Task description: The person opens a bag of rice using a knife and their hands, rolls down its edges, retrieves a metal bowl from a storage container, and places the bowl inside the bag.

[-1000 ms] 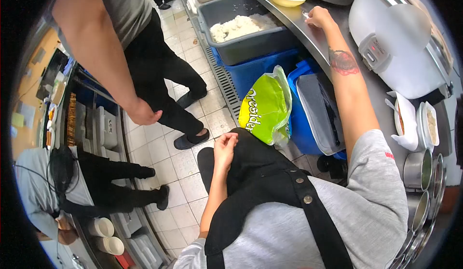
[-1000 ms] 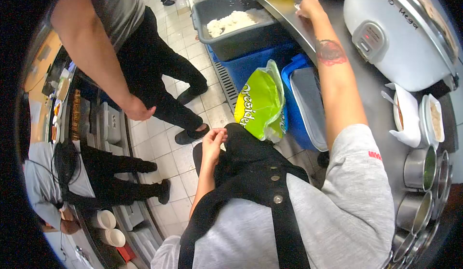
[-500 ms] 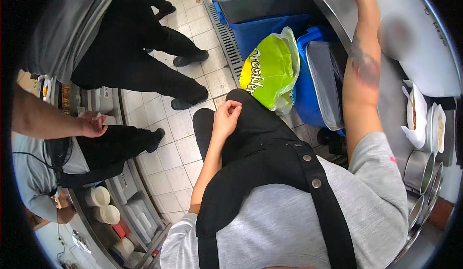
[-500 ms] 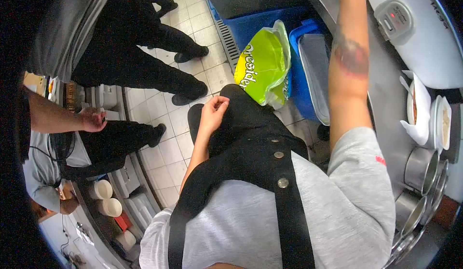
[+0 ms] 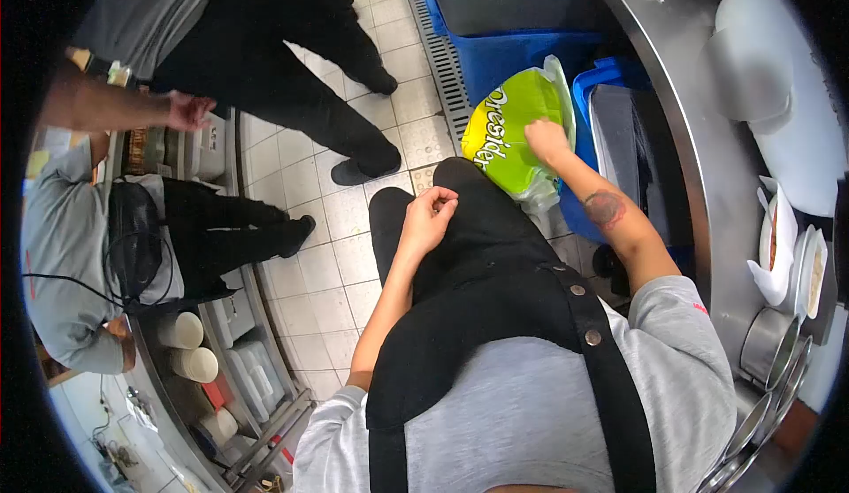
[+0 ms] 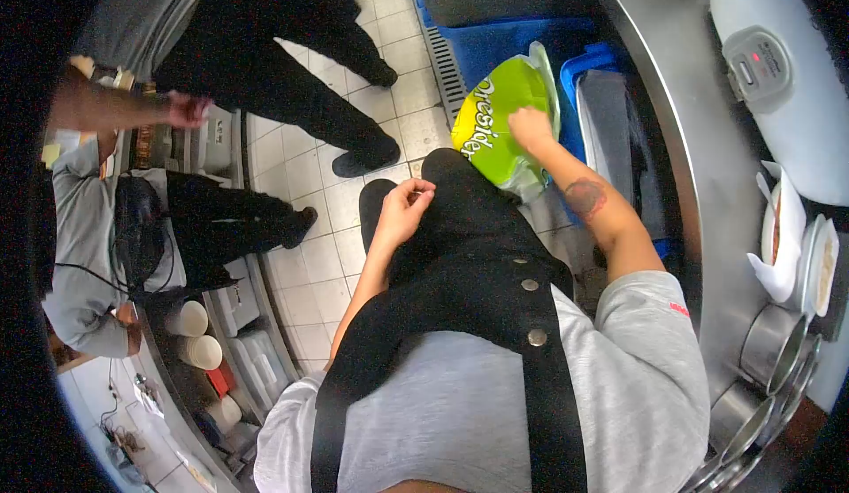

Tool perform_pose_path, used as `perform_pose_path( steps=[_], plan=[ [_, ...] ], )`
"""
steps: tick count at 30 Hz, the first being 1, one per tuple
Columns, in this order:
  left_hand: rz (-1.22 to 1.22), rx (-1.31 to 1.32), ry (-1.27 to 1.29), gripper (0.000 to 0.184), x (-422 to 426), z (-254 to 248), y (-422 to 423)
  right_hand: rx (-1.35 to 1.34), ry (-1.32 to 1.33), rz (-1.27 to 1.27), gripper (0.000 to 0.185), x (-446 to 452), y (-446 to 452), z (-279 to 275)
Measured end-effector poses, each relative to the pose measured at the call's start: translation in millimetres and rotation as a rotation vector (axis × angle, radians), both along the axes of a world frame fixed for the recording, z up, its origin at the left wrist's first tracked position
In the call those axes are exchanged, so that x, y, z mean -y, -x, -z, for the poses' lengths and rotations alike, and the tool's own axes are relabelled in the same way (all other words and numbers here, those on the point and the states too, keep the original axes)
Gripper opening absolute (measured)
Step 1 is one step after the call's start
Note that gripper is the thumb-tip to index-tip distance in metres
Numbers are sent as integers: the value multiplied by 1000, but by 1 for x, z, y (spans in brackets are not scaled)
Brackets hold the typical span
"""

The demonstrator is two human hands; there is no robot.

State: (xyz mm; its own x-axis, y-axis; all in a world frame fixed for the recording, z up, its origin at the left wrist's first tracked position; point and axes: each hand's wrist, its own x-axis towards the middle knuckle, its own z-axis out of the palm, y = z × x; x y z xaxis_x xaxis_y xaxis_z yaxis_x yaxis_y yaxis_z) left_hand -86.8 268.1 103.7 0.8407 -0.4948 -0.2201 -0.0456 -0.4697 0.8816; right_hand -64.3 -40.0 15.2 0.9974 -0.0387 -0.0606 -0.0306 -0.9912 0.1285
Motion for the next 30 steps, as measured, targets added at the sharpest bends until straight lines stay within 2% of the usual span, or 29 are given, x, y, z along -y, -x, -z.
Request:
perform_pose_path(
  steps=[5, 8, 9, 11, 13, 15, 17, 19, 21, 22, 23, 24, 25, 26, 30],
  plan=[
    [11, -56, -20, 18, -5, 3, 3, -72, 64, -11, 18, 6, 8, 17],
    [-2, -62, -3, 18, -5, 4, 4, 29, 151, -67, 14, 5, 10, 21],
    [-10, -55, 7, 18, -4, 4, 5, -4, 39, 12, 15, 5, 8, 22],
    [-29, -47, 12, 18, -5, 2, 5, -73, -182, 169, 16, 1, 3, -9],
    [-44, -55, 6, 19, -7, 4, 6, -164, -640, 196, 16, 25, -31, -33],
    [-22, -58, -32, 19, -9, 7, 4, 78, -1363, 275, 14, 20, -31, -124],
    [4, -59, -51, 18, -8, 7, 3, 338, -1650, 102, 14, 31, -33, -191],
    [27, -52, -42, 18, -3, 6, 4, 556, -1909, 35, 16, 37, -30, -254],
    [46, -42, -56, 18, 1, 6, 2, 562, -1866, -190, 16, 65, -23, -305],
    [39, -51, -29, 18, 3, 7, 3, 725, -1724, -174, 20, 68, -22, -332],
    [30, -64, -7, 18, 4, 7, 4, 910, -1743, 104, 14, 41, -11, -378],
    [34, -60, 6, 17, 6, 3, 5, 981, -1459, 171, 6, 56, -11, -391],
    [44, -57, 6, 17, 8, 3, 6, 1159, -1566, -24, 7, 81, -26, -393],
    [52, -56, 2, 17, 8, 2, 8, 1209, -1313, 61, 8, 103, -31, -405],
    [65, -72, 4, 17, 5, 5, 10, 1336, -1038, 111, 12, 136, -48, -437]
  ],
)
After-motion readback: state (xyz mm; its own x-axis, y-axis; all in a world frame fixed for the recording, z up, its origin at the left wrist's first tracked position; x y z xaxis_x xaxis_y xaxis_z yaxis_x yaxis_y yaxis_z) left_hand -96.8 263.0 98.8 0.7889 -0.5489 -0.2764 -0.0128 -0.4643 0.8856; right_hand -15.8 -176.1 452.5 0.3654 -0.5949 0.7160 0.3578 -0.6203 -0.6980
